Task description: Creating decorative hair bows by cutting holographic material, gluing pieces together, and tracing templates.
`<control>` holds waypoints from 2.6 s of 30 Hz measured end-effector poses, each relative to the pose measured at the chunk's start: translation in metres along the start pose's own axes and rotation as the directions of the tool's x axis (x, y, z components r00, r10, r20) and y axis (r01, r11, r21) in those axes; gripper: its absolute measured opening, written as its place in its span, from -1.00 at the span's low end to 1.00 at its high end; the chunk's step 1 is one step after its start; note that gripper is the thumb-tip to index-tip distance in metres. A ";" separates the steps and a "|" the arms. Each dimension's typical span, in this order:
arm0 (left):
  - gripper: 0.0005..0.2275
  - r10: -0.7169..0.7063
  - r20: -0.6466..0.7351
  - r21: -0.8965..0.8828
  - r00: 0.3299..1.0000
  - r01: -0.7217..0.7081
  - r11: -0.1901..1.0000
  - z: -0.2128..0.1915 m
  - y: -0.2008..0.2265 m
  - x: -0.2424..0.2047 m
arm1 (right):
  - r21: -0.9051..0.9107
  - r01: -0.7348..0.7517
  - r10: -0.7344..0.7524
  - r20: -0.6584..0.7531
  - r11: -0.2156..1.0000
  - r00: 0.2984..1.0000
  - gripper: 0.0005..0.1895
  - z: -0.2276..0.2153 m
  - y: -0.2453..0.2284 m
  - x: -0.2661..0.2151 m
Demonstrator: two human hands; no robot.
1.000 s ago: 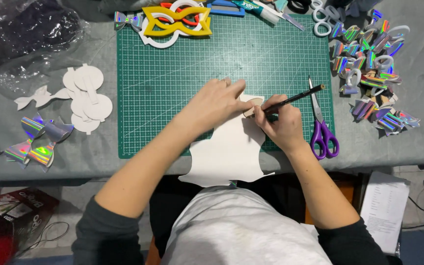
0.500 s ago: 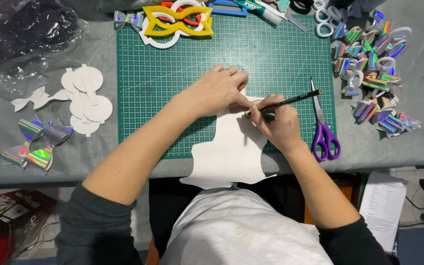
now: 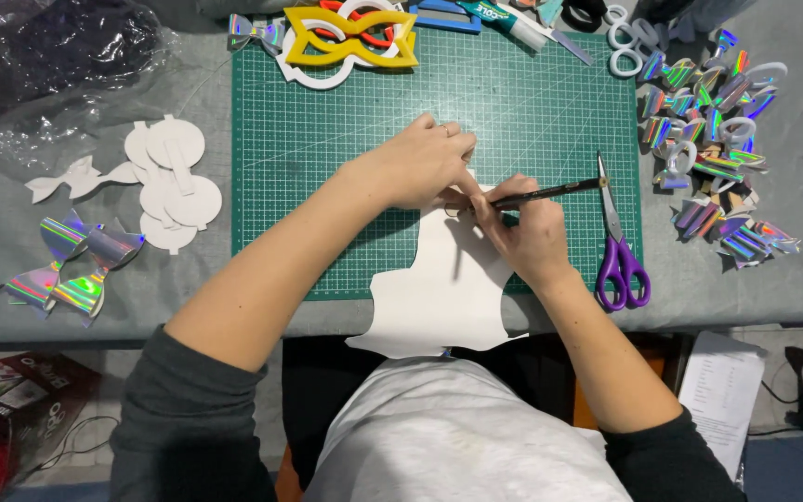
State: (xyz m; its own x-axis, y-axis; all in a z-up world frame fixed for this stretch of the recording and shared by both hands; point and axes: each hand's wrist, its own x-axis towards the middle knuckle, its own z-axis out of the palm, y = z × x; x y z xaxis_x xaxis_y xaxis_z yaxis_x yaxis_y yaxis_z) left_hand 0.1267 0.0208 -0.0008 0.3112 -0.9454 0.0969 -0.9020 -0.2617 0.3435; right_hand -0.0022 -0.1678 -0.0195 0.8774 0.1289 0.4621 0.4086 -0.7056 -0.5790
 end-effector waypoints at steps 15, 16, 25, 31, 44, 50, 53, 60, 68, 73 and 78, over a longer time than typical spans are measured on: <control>-0.84 0.008 0.025 0.052 1.000 -0.010 0.999 0.004 -0.007 0.004 | 0.092 0.057 -0.061 0.041 0.994 0.997 -0.74 0.017 -0.007 0.006; -0.85 0.008 0.031 0.056 0.999 -0.009 0.998 0.004 -0.007 0.005 | 0.087 0.069 -0.073 0.038 0.994 0.997 -0.74 0.018 -0.007 0.007; -0.79 -0.006 0.090 0.025 0.996 0.004 1.000 0.001 -0.009 0.009 | 0.004 0.174 -0.174 0.022 0.985 0.984 -0.75 0.015 -0.015 0.013; -0.76 -0.019 0.121 -0.002 0.993 0.020 1.000 -0.001 -0.009 0.009 | -0.185 0.313 -0.313 0.027 0.932 0.949 -0.72 0.015 -0.023 0.014; -0.87 -0.047 -0.210 0.102 0.977 0.069 0.992 0.009 0.022 -0.013 | -0.030 0.093 -0.096 -0.128 0.995 0.987 -0.80 -0.065 -0.063 -0.030; -0.54 -0.224 -0.244 0.003 0.944 0.232 0.973 0.007 0.029 -0.013 | -0.225 -0.095 0.127 0.131 0.970 0.983 -0.64 -0.068 -0.080 -0.063; -0.46 -0.261 -0.204 0.046 0.944 0.276 0.960 0.017 0.023 -0.001 | -0.227 -0.085 0.109 0.095 0.970 0.990 -0.74 -0.066 -0.083 -0.062; -0.52 -0.336 -0.136 -0.026 0.932 0.336 0.942 0.005 0.023 0.008 | -0.251 -0.087 0.125 0.139 0.964 0.982 -0.73 -0.067 -0.081 -0.059; -0.88 -0.505 -0.280 -0.676 0.816 0.206 0.708 -0.057 0.077 -0.090 | -0.154 -0.101 0.115 0.087 0.983 0.990 -0.73 -0.077 -0.061 -0.064; -0.82 -0.774 -0.078 -0.834 0.628 0.385 0.396 -0.014 0.121 -0.133 | -0.140 -0.122 0.130 0.055 0.983 0.990 -0.78 -0.076 -0.050 -0.063; -0.75 -0.856 -0.013 -0.895 0.517 0.376 0.241 0.011 0.145 -0.138 | -0.127 -0.102 0.111 0.066 0.987 0.992 -0.79 -0.073 -0.053 -0.056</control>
State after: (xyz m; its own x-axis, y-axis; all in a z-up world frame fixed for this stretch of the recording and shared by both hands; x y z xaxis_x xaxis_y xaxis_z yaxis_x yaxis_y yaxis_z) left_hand -0.0500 0.1109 0.0252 0.9369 -0.2623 -0.2313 0.1673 -0.2446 0.9551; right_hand -0.0915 -0.1887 0.0344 0.9321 0.0957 0.3493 0.2816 -0.7981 -0.5327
